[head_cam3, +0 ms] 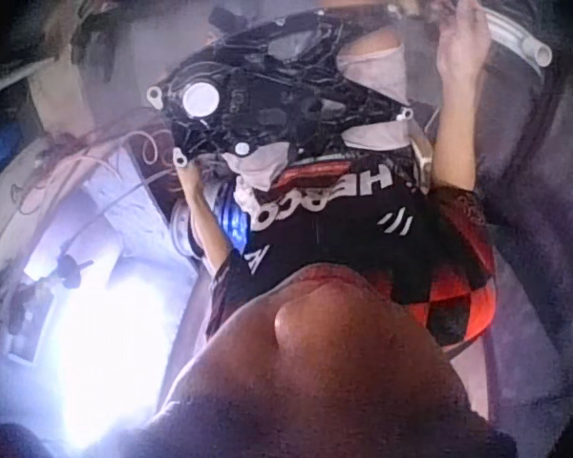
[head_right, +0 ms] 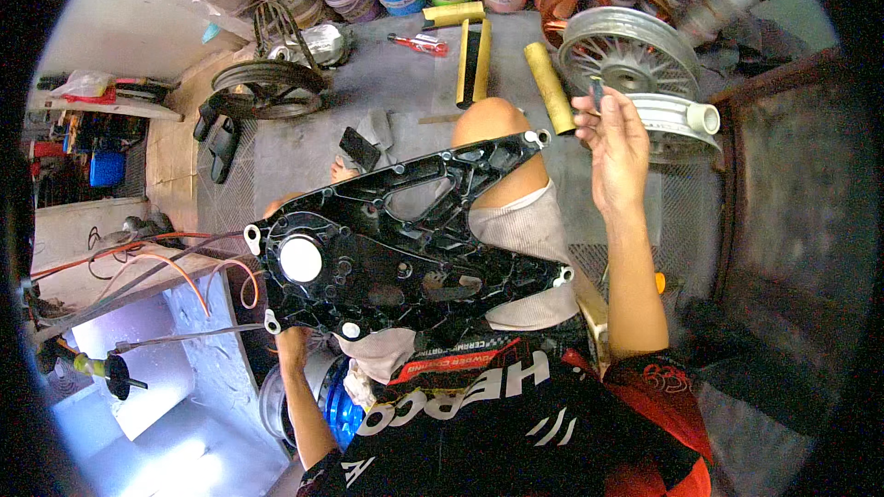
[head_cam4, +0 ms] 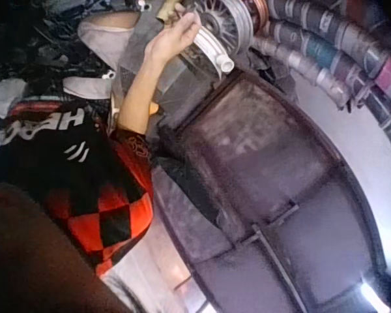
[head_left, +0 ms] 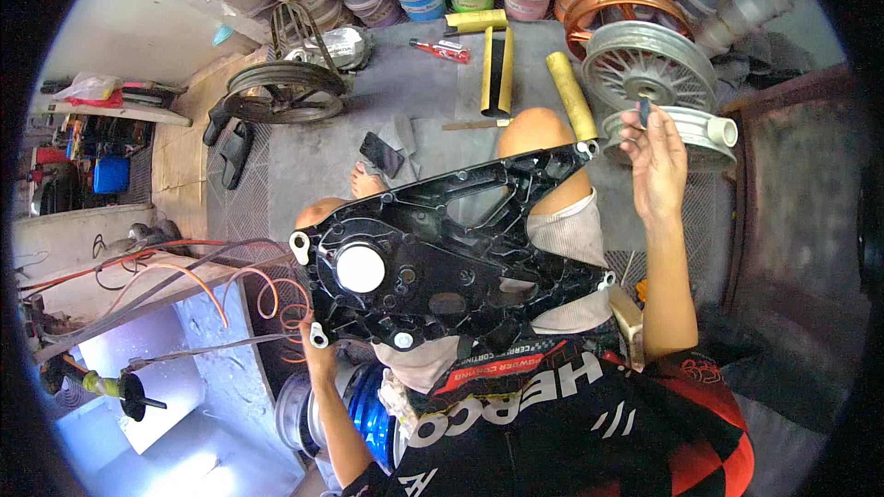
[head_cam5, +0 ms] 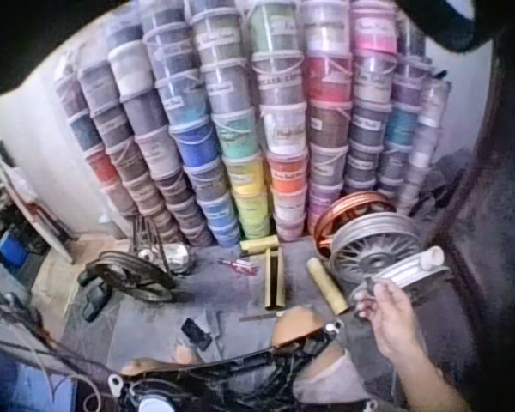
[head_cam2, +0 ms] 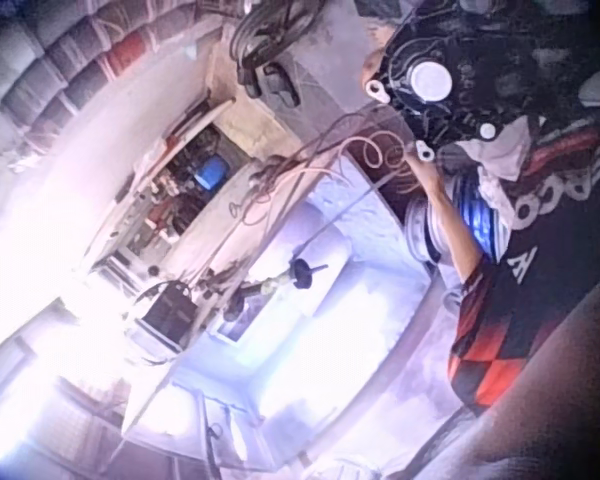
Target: The person cleans a black metal motorcycle swingarm with a cloth, uses a yellow heat gun to warm the surface, and applies white masking tape to specific areas. The person works on the floor in a workshop setting.
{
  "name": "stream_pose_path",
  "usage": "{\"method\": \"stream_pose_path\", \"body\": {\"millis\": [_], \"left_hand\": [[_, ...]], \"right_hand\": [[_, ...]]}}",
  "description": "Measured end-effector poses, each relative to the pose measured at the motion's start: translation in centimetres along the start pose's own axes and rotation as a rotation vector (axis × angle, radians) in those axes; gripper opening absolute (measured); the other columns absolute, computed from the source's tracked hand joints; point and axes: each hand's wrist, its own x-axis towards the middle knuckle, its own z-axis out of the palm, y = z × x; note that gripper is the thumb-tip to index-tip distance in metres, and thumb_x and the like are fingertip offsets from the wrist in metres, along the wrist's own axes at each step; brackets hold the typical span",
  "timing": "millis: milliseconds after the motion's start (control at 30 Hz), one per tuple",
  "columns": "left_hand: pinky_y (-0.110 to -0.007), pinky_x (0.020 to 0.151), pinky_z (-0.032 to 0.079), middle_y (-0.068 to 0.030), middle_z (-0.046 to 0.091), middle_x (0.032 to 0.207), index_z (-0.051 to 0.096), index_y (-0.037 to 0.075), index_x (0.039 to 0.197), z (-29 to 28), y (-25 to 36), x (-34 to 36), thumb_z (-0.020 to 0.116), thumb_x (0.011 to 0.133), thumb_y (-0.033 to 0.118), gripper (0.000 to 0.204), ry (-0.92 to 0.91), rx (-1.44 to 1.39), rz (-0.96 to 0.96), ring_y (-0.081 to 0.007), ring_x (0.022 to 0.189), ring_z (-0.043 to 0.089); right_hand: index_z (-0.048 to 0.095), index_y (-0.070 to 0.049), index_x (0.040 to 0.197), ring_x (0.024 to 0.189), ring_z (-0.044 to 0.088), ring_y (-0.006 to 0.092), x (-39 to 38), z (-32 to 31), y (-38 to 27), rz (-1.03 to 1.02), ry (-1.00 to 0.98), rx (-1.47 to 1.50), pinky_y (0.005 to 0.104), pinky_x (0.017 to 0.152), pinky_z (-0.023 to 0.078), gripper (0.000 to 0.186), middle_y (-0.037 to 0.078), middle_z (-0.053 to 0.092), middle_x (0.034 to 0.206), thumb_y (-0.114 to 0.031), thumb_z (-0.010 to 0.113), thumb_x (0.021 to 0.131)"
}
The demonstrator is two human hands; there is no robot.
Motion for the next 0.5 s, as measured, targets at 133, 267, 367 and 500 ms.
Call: {"method": "stream_pose_path", "body": {"millis": [133, 267, 367, 500], "left_hand": [[-0.032, 0.043, 0.052, -0.0148, 0.065, 0.073, 0.048, -0.004, 0.089, 1.8, -1.5, -1.5, 0.047, 0.088, -0.001, 0.004, -0.135, 0.299, -0.12, -0.0238, 0.054, 0.066], [-0.032, 0.044, 0.046, -0.0081, 0.062, 0.056, 0.068, 0.0, 0.076, 2.9, -3.8, -2.5, 0.062, 0.088, 0.026, 0.03, -0.012, 0.556, -0.091, -0.015, 0.046, 0.058], [-0.029, 0.05, 0.049, -0.0084, 0.065, 0.064, 0.066, -0.001, 0.077, 3.2, -4.8, -3.1, 0.067, 0.084, 0.018, 0.021, -0.067, 0.667, 0.024, -0.0136, 0.054, 0.062], [-0.026, 0.058, 0.055, -0.0112, 0.068, 0.084, 0.059, -0.001, 0.086, 3.5, -9.6, -1.6, 0.069, 0.079, -0.003, 0.012, -0.192, -0.01, -0.273, -0.0181, 0.067, 0.067]], "right_hand": [[0.056, -0.006, 0.12, 0.082, 0.06, 0.0097, -0.2, -1.8, 1.1, 0.025, -0.027, -0.123, 0.0232, 0.073, 0.049, 0.028, 0.007, 0.068, 0.101, -0.024, 0.055, 0.099], [0.06, -0.005, 0.116, 0.078, 0.058, 0.0081, -1.3, -5.0, 2.1, 0.105, 0.009, -0.427, 0.0221, 0.069, 0.045, 0.031, 0.004, 0.067, 0.093, -0.03, 0.053, 0.1], [0.062, -0.006, 0.109, 0.073, 0.054, 0.0074, -1.9, -9.8, 4.2, 0.245, -0.088, -0.741, 0.0221, 0.064, 0.043, 0.029, 0.0, 0.061, 0.084, -0.032, 0.057, 0.097], [0.062, -0.006, 0.098, 0.058, 0.045, 0.0059, -4.8, -20.4, 12.2, 0.412, -0.045, -0.792, 0.0222, 0.051, 0.036, 0.023, -0.002, 0.055, 0.074, -0.028, 0.06, 0.095]]}}
